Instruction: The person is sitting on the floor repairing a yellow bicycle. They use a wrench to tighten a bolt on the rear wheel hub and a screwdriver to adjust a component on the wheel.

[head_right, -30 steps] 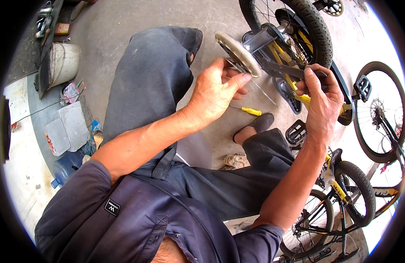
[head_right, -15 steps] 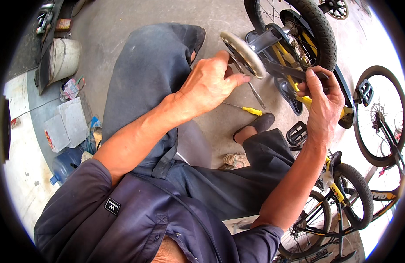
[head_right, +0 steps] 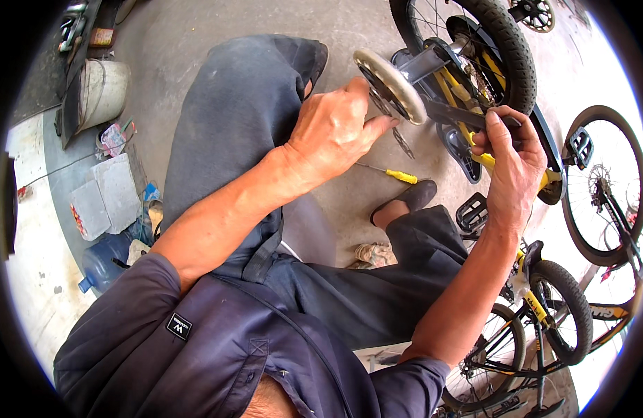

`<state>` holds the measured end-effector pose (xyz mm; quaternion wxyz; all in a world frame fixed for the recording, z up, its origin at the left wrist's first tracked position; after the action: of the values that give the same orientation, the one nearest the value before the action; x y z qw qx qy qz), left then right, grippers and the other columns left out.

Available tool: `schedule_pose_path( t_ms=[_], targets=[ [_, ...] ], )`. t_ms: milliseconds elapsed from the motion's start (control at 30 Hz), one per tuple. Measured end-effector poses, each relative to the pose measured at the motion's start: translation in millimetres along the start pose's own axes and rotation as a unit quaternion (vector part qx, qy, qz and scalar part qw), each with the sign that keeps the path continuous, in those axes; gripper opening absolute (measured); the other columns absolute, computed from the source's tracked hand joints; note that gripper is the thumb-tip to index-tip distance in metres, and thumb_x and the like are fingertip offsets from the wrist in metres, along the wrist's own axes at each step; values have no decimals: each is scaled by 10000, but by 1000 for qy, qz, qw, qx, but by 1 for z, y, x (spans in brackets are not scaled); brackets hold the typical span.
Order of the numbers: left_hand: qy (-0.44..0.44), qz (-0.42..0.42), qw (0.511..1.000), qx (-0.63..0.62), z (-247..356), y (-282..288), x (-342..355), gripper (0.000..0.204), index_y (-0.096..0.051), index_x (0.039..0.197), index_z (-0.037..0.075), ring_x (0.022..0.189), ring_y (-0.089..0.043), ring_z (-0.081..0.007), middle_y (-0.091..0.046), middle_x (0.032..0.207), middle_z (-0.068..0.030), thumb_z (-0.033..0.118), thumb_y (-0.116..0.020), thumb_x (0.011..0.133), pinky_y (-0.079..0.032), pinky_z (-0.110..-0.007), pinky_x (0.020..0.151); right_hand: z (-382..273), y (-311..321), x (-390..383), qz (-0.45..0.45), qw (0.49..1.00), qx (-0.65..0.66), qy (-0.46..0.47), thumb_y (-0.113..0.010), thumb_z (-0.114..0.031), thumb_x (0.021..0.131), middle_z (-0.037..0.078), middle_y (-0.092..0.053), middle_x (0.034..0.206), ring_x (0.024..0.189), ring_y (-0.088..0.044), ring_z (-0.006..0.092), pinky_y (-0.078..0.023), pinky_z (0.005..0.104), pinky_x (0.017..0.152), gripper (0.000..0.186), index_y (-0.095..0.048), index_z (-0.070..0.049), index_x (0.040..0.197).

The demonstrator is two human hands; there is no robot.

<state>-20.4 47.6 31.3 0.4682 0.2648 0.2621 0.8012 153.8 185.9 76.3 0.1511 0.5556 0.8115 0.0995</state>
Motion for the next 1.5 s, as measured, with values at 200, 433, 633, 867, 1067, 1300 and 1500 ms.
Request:
schedule_pose_path(
  t_ms=[200, 433, 633, 867, 1067, 1300, 1500],
  targets=[
    [-3, -4, 999, 40, 2, 0, 0, 328, -502, 795, -36, 592, -630, -384, -607, 617, -213, 196, -732, 762, -498, -434, 537, -1, 1, -1, -3, 1000, 6, 4, -654, -135, 881, 49, -626, 712, 617, -582, 95, -484, 215, 611, 188, -652, 10, 1001],
    [11, 15, 999, 35, -1, -3, 1, 354, -518, 788, -18, 571, -624, -354, -618, 619, -166, 243, -753, 749, -495, -414, 530, 2, 0, -3, -22, 1000, 16, -9, -659, -128, 875, 40, -615, 717, 613, -566, 90, -477, 214, 604, 187, -648, 12, 998],
    [32, 29, 999, -11, -4, -4, -1, 375, -541, 794, -29, 584, -637, -320, -620, 622, -147, 257, -776, 735, -513, -371, 557, -1, 1, -4, -12, 1000, 4, -11, -666, -131, 870, 39, -617, 722, 615, -567, 89, -478, 213, 602, 191, -652, 8, 1000],
    [84, 20, 992, -96, -7, -5, -1, 381, -586, 825, -49, 614, -658, -255, -650, 677, -149, 278, -770, 757, -520, -336, 590, 0, 7, -5, -6, 1000, 3, -4, -669, -139, 871, 39, -623, 726, 626, -579, 86, -488, 207, 602, 191, -659, 1, 1001],
    [197, -50, 966, -160, -4, -1, 0, 430, -627, 926, -51, 751, -676, -221, -683, 788, -155, 339, -743, 789, -523, -333, 692, 1, 8, -7, -2, 1000, 3, -14, -666, -140, 873, 39, -622, 727, 628, -579, 85, -492, 209, 603, 191, -657, 4, 999],
    [197, -65, 967, -149, 0, -3, -1, 449, -620, 928, -81, 805, -679, -247, -685, 838, -181, 335, -727, 798, -522, -337, 738, 2, 3, -9, -9, 1000, 7, -21, -666, -145, 869, 39, -617, 721, 625, -571, 88, -476, 209, 606, 192, -653, 11, 980],
    [170, -85, 962, -197, -12, -11, 2, 468, -627, 907, -85, 752, -676, -222, -682, 826, -173, 366, -710, 814, -526, -333, 710, 0, 2, -9, 1, 1000, 3, -8, -618, -186, 895, 32, -612, 711, 634, -564, 92, -468, 233, 626, 198, -649, 5, 937]
  ],
)
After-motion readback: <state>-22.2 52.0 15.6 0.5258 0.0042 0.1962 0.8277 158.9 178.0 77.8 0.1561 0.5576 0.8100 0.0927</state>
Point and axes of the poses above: each hand's wrist, its own x-axis towards the middle knuckle, its own y-axis out of the back of the hand, z = x × y, the point moved 4 cm from there along x, towards the middle knuckle
